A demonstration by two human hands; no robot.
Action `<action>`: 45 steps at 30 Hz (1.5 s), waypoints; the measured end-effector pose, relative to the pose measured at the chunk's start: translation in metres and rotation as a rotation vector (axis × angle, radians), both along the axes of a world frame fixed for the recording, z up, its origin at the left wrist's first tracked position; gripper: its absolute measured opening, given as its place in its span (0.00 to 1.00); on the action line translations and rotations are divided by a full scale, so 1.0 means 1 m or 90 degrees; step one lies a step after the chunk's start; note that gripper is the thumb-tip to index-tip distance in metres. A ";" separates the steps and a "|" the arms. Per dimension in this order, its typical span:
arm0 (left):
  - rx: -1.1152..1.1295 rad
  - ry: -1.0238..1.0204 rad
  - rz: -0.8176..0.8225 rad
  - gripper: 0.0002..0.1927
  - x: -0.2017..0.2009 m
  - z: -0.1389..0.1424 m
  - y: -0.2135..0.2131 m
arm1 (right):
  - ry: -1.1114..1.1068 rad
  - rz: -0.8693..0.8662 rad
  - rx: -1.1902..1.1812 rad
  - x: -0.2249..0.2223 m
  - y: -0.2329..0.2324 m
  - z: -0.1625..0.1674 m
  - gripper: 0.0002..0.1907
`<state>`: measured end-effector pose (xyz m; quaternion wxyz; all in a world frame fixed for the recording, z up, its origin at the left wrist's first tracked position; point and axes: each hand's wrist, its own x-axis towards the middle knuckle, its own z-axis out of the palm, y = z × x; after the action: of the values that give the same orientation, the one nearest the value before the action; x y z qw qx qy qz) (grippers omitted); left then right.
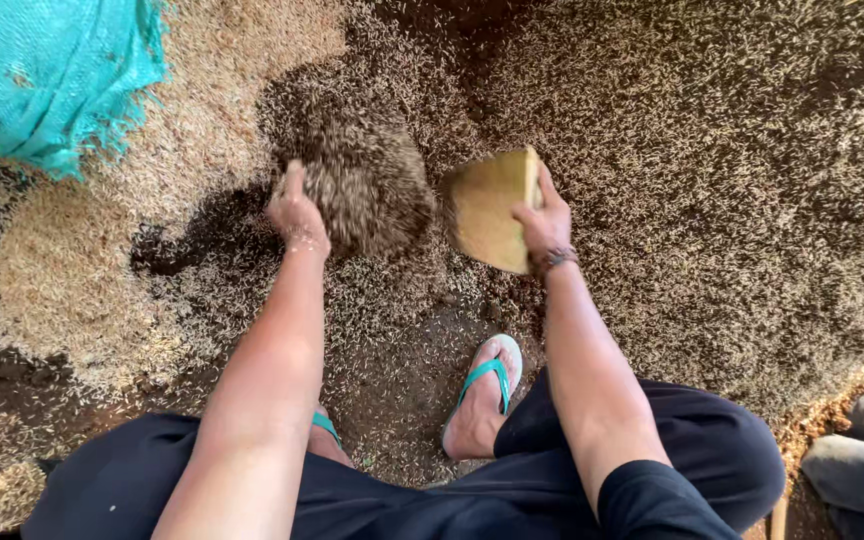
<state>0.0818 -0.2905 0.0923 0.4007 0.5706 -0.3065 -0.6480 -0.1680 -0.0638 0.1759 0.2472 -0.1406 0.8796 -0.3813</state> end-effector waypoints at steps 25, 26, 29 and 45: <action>-0.089 -0.390 -0.436 0.50 -0.014 -0.053 0.002 | -0.419 -0.427 -0.217 0.133 -0.076 -0.133 0.21; -0.093 -0.401 -0.461 0.51 -0.020 -0.052 0.002 | -0.411 -0.397 -0.204 0.129 -0.079 -0.132 0.23; -0.103 -0.415 -0.550 0.52 -0.050 -0.044 0.015 | -0.643 -0.400 -0.280 0.114 -0.079 -0.135 0.30; -0.274 -0.361 -0.291 0.23 -0.076 0.037 0.068 | -0.465 -0.557 -0.783 -0.126 0.011 0.138 0.50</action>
<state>0.0058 -0.2230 0.1295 0.2563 0.5469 -0.6520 -0.4585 -0.2937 -0.0530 0.3142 0.2257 0.2360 0.3542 -0.8763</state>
